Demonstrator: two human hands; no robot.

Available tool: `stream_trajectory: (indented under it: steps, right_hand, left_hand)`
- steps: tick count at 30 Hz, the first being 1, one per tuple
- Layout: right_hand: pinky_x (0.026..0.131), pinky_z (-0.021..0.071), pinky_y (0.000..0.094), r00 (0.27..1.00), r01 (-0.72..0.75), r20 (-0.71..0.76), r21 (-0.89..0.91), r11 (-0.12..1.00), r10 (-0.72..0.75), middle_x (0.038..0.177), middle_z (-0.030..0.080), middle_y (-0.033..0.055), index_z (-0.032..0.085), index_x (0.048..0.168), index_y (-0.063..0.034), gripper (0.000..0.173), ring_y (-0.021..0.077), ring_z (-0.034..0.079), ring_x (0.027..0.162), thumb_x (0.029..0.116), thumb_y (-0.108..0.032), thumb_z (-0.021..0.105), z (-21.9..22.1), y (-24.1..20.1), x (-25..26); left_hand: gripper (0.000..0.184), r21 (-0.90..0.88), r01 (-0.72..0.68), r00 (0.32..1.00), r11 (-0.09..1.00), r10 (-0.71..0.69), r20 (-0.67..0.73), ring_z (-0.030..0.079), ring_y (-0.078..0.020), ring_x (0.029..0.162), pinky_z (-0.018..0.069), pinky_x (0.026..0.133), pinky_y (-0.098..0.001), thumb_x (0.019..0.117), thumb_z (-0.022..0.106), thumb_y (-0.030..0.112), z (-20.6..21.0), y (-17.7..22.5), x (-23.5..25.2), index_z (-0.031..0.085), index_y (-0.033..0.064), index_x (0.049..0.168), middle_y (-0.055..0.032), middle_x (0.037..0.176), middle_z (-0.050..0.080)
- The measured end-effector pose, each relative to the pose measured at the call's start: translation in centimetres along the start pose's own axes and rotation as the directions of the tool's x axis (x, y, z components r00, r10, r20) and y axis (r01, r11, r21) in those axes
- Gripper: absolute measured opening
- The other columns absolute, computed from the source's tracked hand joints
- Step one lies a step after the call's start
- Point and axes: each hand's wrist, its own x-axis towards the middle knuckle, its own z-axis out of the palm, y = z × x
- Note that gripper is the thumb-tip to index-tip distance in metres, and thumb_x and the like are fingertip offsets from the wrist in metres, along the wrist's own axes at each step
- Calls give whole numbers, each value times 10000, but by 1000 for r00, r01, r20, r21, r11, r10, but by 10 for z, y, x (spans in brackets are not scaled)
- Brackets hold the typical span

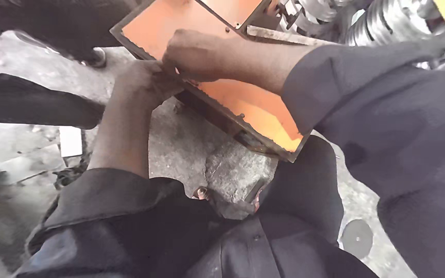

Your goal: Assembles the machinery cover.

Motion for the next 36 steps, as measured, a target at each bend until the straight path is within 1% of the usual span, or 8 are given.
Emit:
stream_trajectory:
  steps: [3,5,8,11,18,23,32,36]
  right_hand:
    - [890,523,436,981,-135,-106,216,967,161,981,729,79,753,1054,-78,224,226,684,966,1026,-211,575,12,9,-13]
    - [921,537,429,929,-237,-165,420,876,330,1010,752,72,761,1070,-74,211,195,701,976,972,-243,682,12,13,-12]
    - [861,586,442,823,-310,-178,654,690,539,986,760,52,761,1061,-94,195,172,719,883,904,-209,769,9,21,10]
    - [850,601,440,766,-310,-180,738,599,618,1020,763,63,766,1075,-84,199,181,726,869,883,-134,762,10,32,41]
    - [973,522,558,869,-340,-241,344,875,433,1087,747,141,767,1101,-94,203,326,693,1081,943,-193,688,-9,30,110]
    - [884,544,576,942,-225,-194,242,944,275,968,738,147,759,965,-63,182,330,706,961,925,-233,710,-14,37,134]
    - [908,515,581,989,-136,49,-32,990,137,975,724,157,753,973,-64,119,362,684,991,937,-156,687,-40,36,156]
    - [921,499,619,993,-113,41,15,993,112,969,732,159,772,964,-74,149,372,684,997,953,-187,676,-40,39,155]
  left_hand:
    - [282,5,-1,998,1000,1,67,748,-207,848,644,784,-366,1020,589,234,4,-1,-3,599,37,1222,-104,978,733]
    - [338,2,-1,996,1000,1,91,737,-206,808,638,746,-370,1028,584,320,-1,3,-2,588,40,1218,-98,934,723]
    - [598,-84,-37,999,996,35,-20,735,-262,827,640,733,-440,946,682,522,-12,4,11,588,30,1272,-151,1002,720]
    - [599,-122,-94,996,988,92,-21,729,-260,918,628,808,-440,948,700,474,-15,-5,18,570,29,1327,-156,1100,709]
    - [418,-174,-47,999,984,47,-7,738,-246,783,642,721,-410,998,677,332,-15,6,32,605,-9,1229,-159,948,724]
    - [359,-219,-33,999,975,28,-27,726,-269,754,639,701,-453,945,740,225,-19,7,38,614,-8,1186,-168,912,710]
    - [424,-302,22,997,953,3,83,714,-305,899,624,759,-502,926,722,207,-24,4,43,572,43,1287,-186,1073,686]
    - [349,-407,2,997,913,28,67,694,-286,842,607,725,-489,916,687,48,-18,11,38,564,13,1241,-183,1017,677]
